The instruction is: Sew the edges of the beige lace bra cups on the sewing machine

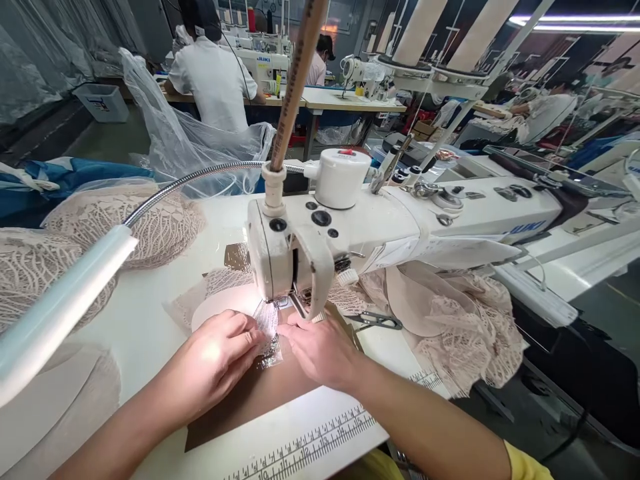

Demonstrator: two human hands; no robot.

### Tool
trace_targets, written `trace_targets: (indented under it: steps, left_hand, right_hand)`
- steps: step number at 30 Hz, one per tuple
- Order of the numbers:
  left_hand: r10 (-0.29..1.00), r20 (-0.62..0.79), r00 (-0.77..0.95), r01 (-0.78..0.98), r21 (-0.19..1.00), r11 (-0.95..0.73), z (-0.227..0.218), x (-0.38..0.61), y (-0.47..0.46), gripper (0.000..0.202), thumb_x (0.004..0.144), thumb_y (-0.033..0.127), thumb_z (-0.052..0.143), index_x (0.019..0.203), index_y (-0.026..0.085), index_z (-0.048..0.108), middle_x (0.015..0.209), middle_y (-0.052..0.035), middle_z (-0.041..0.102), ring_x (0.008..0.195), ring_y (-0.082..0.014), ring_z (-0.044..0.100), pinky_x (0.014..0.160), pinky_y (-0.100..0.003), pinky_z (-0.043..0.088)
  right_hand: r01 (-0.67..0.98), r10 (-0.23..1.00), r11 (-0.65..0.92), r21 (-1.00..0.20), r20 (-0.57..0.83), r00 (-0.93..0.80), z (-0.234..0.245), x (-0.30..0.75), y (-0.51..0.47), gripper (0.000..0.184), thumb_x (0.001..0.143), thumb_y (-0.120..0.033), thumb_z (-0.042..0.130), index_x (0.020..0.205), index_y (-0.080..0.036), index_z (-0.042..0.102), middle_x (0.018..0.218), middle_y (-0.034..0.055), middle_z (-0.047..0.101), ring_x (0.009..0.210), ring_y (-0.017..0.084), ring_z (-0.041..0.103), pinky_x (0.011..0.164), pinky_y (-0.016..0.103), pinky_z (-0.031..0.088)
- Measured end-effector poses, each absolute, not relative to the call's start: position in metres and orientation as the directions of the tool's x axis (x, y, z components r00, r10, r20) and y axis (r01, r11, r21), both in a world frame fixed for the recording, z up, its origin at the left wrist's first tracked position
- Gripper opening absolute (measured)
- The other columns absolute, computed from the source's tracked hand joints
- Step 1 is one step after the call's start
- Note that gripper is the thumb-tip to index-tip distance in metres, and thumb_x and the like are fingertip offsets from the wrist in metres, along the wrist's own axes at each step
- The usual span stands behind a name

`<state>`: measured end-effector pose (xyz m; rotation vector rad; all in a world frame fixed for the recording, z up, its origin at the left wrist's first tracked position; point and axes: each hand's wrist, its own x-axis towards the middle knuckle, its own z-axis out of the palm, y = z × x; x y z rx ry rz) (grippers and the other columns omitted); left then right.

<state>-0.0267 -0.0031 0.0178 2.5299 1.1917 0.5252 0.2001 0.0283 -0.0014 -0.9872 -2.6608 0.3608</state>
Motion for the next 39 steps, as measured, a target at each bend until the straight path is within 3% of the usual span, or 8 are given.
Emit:
trace_targets:
  steps: [5, 16, 20, 25, 33, 39]
  left_hand:
    - [0.769, 0.160, 0.618, 0.709, 0.309, -0.634, 0.007, -0.019, -0.004, 0.027, 0.097, 0.023, 0.041, 0.092, 0.017, 0.067, 0.077, -0.0063, 0.057, 0.072, -0.0185, 0.053, 0.063, -0.031, 0.042]
    - [0.741, 0.178, 0.648, 0.701, 0.243, -0.671, 0.004, -0.017, -0.002, 0.028, 0.098, 0.024, 0.041, 0.100, 0.017, 0.069, 0.078, -0.0065, 0.060, 0.072, -0.0191, 0.054, 0.065, -0.033, 0.044]
    - [0.739, 0.190, 0.646, 0.694, 0.257, -0.673, 0.005, -0.017, -0.002, 0.028, 0.097, 0.021, 0.041, 0.100, 0.017, 0.069, 0.078, -0.0065, 0.061, 0.073, -0.0192, 0.055, 0.066, -0.034, 0.045]
    - [0.740, 0.204, 0.641, 0.677, 0.304, -0.670, 0.010, -0.018, 0.001, 0.025, 0.097, 0.018, 0.042, 0.107, 0.015, 0.064, 0.096, -0.0100, 0.065, 0.078, -0.0188, 0.056, 0.066, -0.031, 0.048]
    - [0.708, 0.217, 0.672, 0.701, 0.123, -0.703, 0.001, -0.015, 0.015, 0.023, 0.093, 0.017, 0.046, 0.104, 0.014, 0.065, 0.110, -0.0125, 0.067, 0.084, -0.0221, 0.058, 0.069, -0.034, 0.052]
    - [0.688, 0.213, 0.694, 0.690, 0.076, -0.720, -0.003, -0.015, 0.015, 0.026, 0.092, 0.014, 0.046, 0.112, 0.013, 0.063, 0.112, -0.0122, 0.067, 0.085, -0.0223, 0.057, 0.071, -0.036, 0.052]
  right_hand:
    - [0.597, 0.671, 0.729, -0.335, 0.174, -0.721, -0.003, 0.201, 0.028, 0.024, 0.083, -0.011, 0.050, 0.100, -0.019, 0.064, 0.074, 0.0024, 0.058, 0.073, 0.018, 0.044, 0.066, 0.030, 0.027]
    - [0.524, 0.612, 0.787, -0.326, 0.304, -0.730, -0.002, 0.202, 0.026, 0.027, 0.083, -0.011, 0.046, 0.103, -0.017, 0.065, 0.077, 0.0036, 0.060, 0.079, 0.020, 0.045, 0.070, 0.031, 0.030]
    - [0.541, 0.614, 0.781, -0.311, 0.230, -0.755, -0.001, 0.199, 0.025, 0.023, 0.081, -0.010, 0.050, 0.098, -0.018, 0.063, 0.076, 0.0028, 0.055, 0.077, 0.019, 0.043, 0.067, 0.030, 0.028]
    - [0.545, 0.605, 0.784, -0.298, 0.168, -0.778, 0.001, 0.197, 0.026, 0.012, 0.080, -0.012, 0.054, 0.088, -0.017, 0.060, 0.077, 0.0021, 0.054, 0.071, 0.016, 0.040, 0.063, 0.029, 0.026]
    - [0.547, 0.599, 0.791, -0.273, 0.165, -0.784, -0.001, 0.199, 0.023, 0.014, 0.079, -0.013, 0.053, 0.090, -0.018, 0.060, 0.080, 0.0020, 0.057, 0.066, 0.015, 0.037, 0.060, 0.030, 0.025]
    - [0.539, 0.591, 0.800, -0.263, 0.184, -0.786, -0.002, 0.199, 0.023, 0.016, 0.078, -0.012, 0.053, 0.090, -0.018, 0.061, 0.078, 0.0023, 0.056, 0.067, 0.016, 0.038, 0.061, 0.031, 0.026]
